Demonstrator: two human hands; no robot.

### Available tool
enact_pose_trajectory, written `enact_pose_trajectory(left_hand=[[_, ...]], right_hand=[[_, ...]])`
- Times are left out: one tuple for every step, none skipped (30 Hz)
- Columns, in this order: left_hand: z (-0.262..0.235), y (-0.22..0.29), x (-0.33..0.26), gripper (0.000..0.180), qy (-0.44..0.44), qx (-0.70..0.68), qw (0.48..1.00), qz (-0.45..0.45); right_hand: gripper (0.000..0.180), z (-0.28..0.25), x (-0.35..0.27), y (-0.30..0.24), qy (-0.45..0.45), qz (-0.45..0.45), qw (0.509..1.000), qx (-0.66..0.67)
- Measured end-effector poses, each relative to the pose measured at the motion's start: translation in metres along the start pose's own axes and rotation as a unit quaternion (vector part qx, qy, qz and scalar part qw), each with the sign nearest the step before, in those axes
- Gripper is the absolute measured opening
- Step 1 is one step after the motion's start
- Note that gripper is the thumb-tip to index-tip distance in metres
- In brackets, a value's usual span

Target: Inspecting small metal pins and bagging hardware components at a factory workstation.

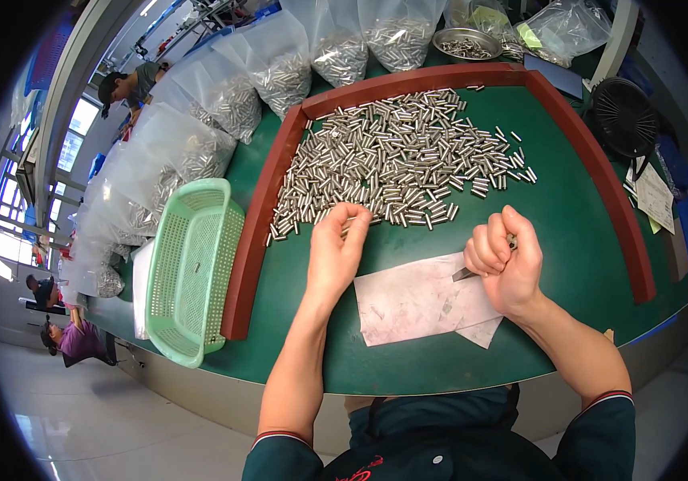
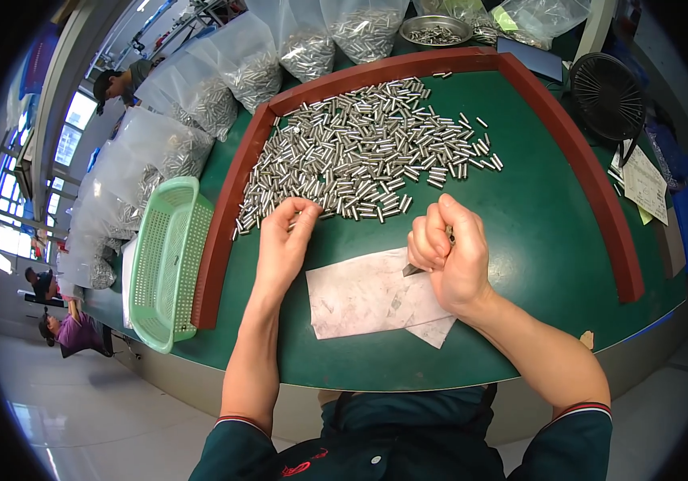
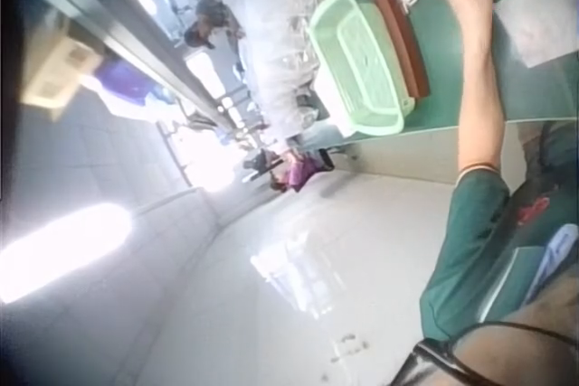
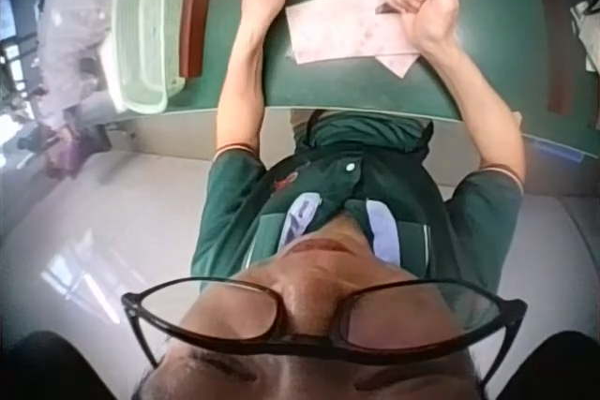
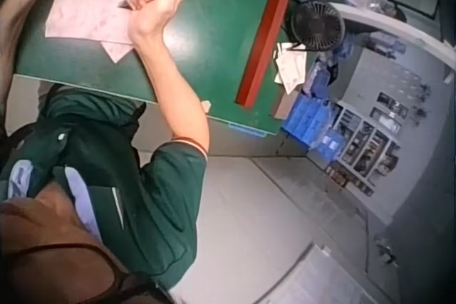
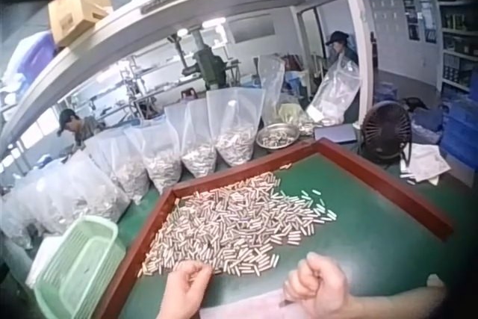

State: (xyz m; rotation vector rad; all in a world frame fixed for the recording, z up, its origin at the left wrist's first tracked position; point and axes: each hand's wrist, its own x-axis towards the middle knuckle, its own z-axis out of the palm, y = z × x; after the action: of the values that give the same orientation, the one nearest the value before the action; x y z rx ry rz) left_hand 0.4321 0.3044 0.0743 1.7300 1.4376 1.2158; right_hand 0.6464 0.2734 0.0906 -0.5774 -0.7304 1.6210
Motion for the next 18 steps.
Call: enact_pose_trajectory(left_hand=[[0.001, 0.0, -0.004, 0.016, -0.003, 0.083, 0.997, 0.005], [0.004, 0.007, -0.007, 0.012, -0.018, 0.148, 0.989, -0.003], [0.008, 0.01, -0.007, 0.011, -0.034, 0.199, 0.979, -0.001], [0.01, 0.011, -0.007, 0.011, -0.034, 0.198, 0.98, 0.0], [0.01, 0.011, -0.008, 0.011, -0.04, 0.242, 0.969, 0.021], [0.011, 0.011, -0.008, 0.013, -0.045, 0.285, 0.957, 0.042], [0.012, 0.009, -0.008, 0.014, -0.042, 0.303, 0.951, 0.047], [0.012, 0.009, -0.009, 0.014, -0.042, 0.304, 0.951, 0.047], [0.012, 0.008, -0.009, 0.014, -0.041, 0.312, 0.948, 0.05], [0.011, 0.008, -0.009, 0.015, -0.04, 0.32, 0.945, 0.053], [0.011, 0.009, -0.01, 0.015, -0.04, 0.32, 0.945, 0.053], [0.01, 0.01, -0.01, 0.014, -0.047, 0.326, 0.943, 0.052], [0.01, 0.011, -0.01, 0.014, -0.053, 0.333, 0.94, 0.052], [0.008, 0.01, -0.01, 0.014, -0.053, 0.333, 0.94, 0.052], [0.006, 0.008, -0.011, 0.013, -0.026, 0.229, 0.972, 0.05], [0.002, 0.006, -0.011, 0.013, 0.001, 0.122, 0.991, 0.047], [-0.001, 0.013, -0.008, 0.013, -0.042, -0.084, 0.986, -0.138], [-0.007, 0.013, -0.006, 0.012, -0.085, -0.341, 0.91, -0.22]], right_hand=[[0.044, 0.001, 0.0, 0.001, -0.003, 0.003, 1.0, 0.002], [0.044, 0.0, 0.0, 0.001, -0.002, 0.003, 1.0, 0.001], [0.044, 0.0, 0.0, 0.001, -0.002, 0.001, 1.0, 0.003], [0.044, 0.0, 0.0, 0.0, -0.002, 0.0, 1.0, 0.005], [0.044, 0.0, -0.001, 0.0, -0.002, 0.0, 1.0, 0.005], [0.044, 0.0, -0.001, 0.0, -0.002, -0.001, 1.0, 0.001], [0.044, 0.0, -0.001, 0.0, -0.001, -0.002, 1.0, -0.003], [0.044, 0.001, -0.002, 0.0, -0.002, -0.002, 1.0, -0.002], [0.044, 0.001, -0.002, 0.001, -0.003, -0.002, 1.0, -0.002], [0.044, 0.001, -0.002, 0.001, -0.004, -0.003, 1.0, -0.001], [0.044, 0.002, -0.002, 0.001, -0.004, -0.003, 1.0, -0.001], [0.044, 0.002, -0.002, 0.001, -0.003, -0.003, 1.0, -0.004], [0.044, 0.002, -0.002, 0.001, -0.003, -0.004, 1.0, -0.006], [0.044, 0.003, -0.002, 0.001, -0.003, -0.004, 1.0, -0.006], [0.044, 0.005, -0.003, 0.002, -0.003, -0.002, 1.0, -0.003], [0.044, 0.006, -0.003, 0.002, -0.004, 0.001, 1.0, 0.0], [0.044, 0.005, -0.002, 0.003, -0.002, 0.0, 1.0, -0.002], [0.044, 0.003, -0.001, 0.003, -0.001, 0.002, 1.0, -0.001]])
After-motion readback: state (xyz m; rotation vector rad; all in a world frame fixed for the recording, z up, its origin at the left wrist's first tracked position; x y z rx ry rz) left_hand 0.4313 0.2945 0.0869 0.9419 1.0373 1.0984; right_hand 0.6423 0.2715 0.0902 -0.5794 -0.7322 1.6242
